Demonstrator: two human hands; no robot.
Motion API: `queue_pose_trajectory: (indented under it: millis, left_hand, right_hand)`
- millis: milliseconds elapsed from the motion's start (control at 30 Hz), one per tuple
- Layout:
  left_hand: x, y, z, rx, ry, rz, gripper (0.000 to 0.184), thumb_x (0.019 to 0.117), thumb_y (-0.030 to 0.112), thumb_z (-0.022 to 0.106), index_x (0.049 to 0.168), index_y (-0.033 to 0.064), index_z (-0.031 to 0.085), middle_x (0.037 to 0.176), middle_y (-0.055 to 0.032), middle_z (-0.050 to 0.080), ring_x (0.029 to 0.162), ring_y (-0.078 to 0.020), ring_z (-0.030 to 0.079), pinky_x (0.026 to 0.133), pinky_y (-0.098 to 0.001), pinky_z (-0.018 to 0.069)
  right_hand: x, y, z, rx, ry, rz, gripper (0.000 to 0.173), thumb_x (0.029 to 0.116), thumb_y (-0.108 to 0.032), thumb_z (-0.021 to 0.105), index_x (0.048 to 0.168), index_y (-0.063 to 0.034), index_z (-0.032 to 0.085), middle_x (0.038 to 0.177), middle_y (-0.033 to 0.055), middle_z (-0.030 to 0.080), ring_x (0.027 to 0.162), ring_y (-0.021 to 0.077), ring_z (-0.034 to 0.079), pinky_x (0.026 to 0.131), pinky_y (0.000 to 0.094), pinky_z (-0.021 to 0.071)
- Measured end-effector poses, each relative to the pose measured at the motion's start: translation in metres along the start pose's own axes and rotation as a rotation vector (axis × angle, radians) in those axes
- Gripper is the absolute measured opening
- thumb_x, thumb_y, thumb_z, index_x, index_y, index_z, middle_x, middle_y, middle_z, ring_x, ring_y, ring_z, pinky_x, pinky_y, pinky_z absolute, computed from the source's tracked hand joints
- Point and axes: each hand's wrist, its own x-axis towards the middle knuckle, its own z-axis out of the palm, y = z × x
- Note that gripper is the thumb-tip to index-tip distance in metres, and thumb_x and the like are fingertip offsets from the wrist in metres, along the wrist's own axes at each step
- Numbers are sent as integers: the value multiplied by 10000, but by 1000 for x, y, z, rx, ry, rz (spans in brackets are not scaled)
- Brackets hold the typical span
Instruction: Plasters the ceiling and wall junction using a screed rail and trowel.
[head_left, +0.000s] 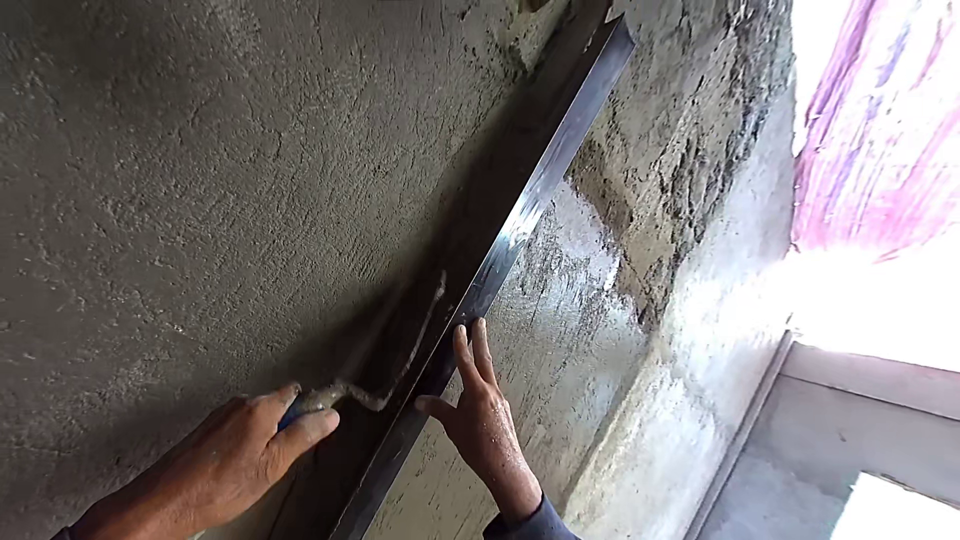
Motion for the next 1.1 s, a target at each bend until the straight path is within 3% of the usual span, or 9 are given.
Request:
queue_pose_trajectory:
  millis: [167, 300, 433, 567, 733, 833, 933, 1100]
  left_hand:
    - [44, 28, -14, -154, -115, -160, 518, 1024, 586, 500, 1100, 84, 604, 615, -76, 578, 436, -167, 577, 429, -305, 521]
    - [60, 55, -17, -46, -141, -136, 499, 1014, 543, 557, 1133, 60, 601, 659, -86, 596, 460, -174, 589, 460, -323, 540]
    - [49, 65, -10, 222, -95, -58, 357, 984, 418, 657, 1146, 101, 621, 770, -55, 637, 630, -176, 648, 599, -374, 572]
    - [34, 63, -9, 345, -75, -9, 359, 941, 383, 691, 1174, 117, 626, 843, -54, 650, 809, -219, 669, 710, -418, 558]
    - [26, 55, -36, 197, -95, -32, 363, 957, 390, 707, 1171, 107, 629, 789, -44, 636, 644, -155, 643, 598, -340, 565]
    - [51, 71, -45, 95, -112, -118, 349, 991, 346, 686, 1180, 68, 595, 726, -92, 630, 511, -175, 611, 516, -343, 560]
    - [71, 91, -37, 148, -101, -118, 296, 981, 314, 683, 1129, 75, 591, 721, -88, 641, 487, -166, 612, 494, -321, 556]
    - [57, 95, -19, 402, -36, -4, 295, 941, 319, 667, 1144, 112, 612, 825, -55, 642, 749, -212, 667, 654, -408, 562]
  right_hand:
    - [-1, 2, 0, -12, 15, -16, 1060, 737, -327, 908, 1619, -257, 324, 1724, 53, 113, 1106, 325, 699, 800, 529, 606]
    - [-1, 3, 1, -10, 10, -18, 1044, 745, -337, 900, 1616, -248, 332, 1720, 60, 136, 1117, 317, 695, 804, 521, 609]
    - [-1, 2, 0, -12, 0, -10, 1044, 752, -339, 898, 1619, -270, 321, 1724, 61, 114, 1054, 314, 715, 787, 519, 610]
    - [-1, 0, 0, -2, 0, 0, 1035, 754, -320, 899, 1616, -289, 327, 1725, 50, 111, 1015, 318, 725, 777, 531, 607]
    - [0, 1, 0, -9, 3, 1, 1044, 743, -338, 904, 1615, -256, 334, 1719, 56, 142, 1105, 332, 700, 807, 537, 605]
    - [1, 1, 0, -10, -5, 8, 1046, 746, -347, 900, 1618, -259, 328, 1721, 55, 135, 1100, 324, 701, 812, 527, 602]
    - [0, 0, 0, 2, -4, 8, 1043, 751, -353, 895, 1619, -259, 326, 1723, 54, 121, 1105, 308, 699, 812, 513, 606]
    - [-1, 2, 1, -2, 6, -15, 1038, 753, -342, 895, 1618, -259, 327, 1724, 51, 118, 1117, 309, 697, 813, 517, 609]
